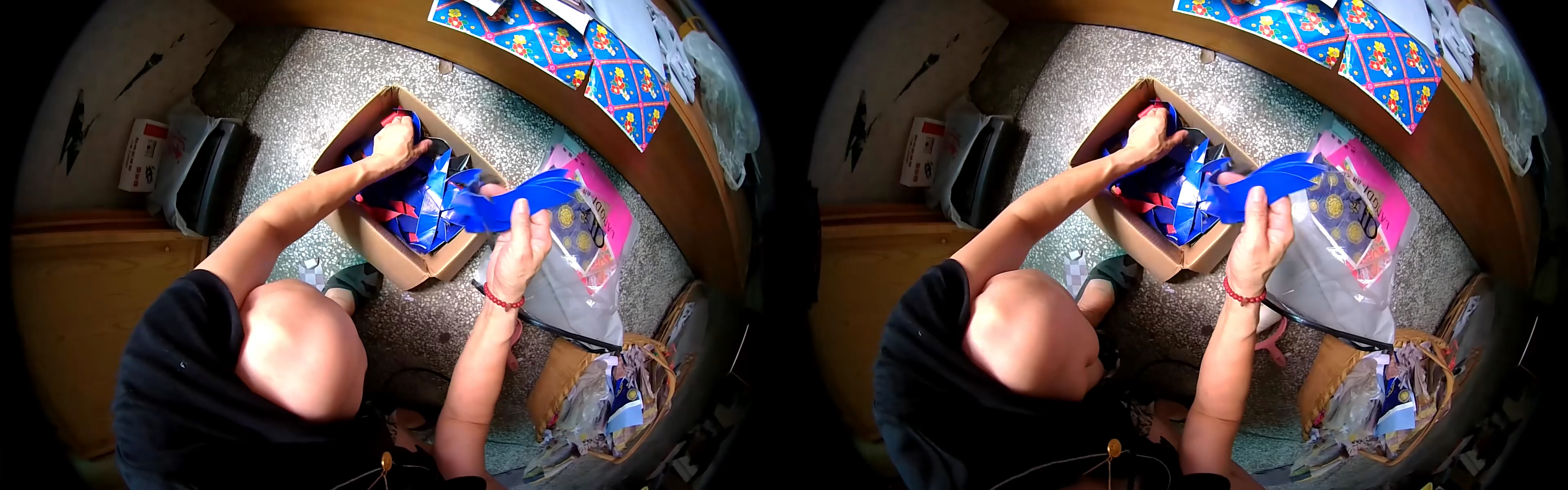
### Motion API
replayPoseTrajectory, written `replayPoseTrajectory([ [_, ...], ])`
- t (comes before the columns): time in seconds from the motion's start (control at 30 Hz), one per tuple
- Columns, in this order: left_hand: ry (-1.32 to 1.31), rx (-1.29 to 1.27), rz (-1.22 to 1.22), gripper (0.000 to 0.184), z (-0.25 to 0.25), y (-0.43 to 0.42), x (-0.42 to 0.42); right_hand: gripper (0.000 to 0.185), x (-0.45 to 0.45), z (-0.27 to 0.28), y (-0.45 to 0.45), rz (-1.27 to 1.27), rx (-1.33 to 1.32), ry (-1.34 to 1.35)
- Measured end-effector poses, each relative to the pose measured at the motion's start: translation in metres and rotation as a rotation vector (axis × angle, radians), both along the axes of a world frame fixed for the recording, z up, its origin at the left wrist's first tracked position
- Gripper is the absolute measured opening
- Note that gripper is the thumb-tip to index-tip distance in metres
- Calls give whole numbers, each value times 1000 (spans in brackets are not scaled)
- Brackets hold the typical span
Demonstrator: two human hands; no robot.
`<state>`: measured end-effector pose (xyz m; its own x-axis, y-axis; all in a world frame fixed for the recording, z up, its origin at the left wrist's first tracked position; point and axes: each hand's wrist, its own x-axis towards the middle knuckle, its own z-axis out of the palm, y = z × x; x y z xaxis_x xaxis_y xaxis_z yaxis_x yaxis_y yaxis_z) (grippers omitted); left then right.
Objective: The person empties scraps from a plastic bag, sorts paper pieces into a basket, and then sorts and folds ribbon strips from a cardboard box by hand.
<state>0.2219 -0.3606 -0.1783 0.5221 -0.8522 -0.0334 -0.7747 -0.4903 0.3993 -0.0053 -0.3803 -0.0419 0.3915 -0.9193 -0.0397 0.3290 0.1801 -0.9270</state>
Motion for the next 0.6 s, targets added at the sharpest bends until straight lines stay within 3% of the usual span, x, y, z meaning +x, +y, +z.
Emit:
replayPoseTrajectory([
  [0.1,79,-33,34,32,-1,-7,6,18,2,2,5,65,1,-72],
  [0.17,176,-137,-10,19,9,-3,9,18,0,-3,6,21,-60,46],
  [0.2,212,-259,-34,23,12,2,10,18,0,-5,7,20,-59,47],
  [0.27,757,-327,-16,21,28,7,10,19,-1,-11,6,46,-17,83],
  [0.3,994,-328,-26,20,51,10,5,18,0,-17,4,54,87,-30],
  [0.4,1377,-370,90,19,88,13,-10,18,7,-35,4,-19,113,60],
  [0.5,1560,-387,88,21,110,10,-18,21,14,-34,2,8,215,-22],
  [0.6,1541,-457,98,19,134,9,-32,23,15,-33,-2,3,209,-49],
])
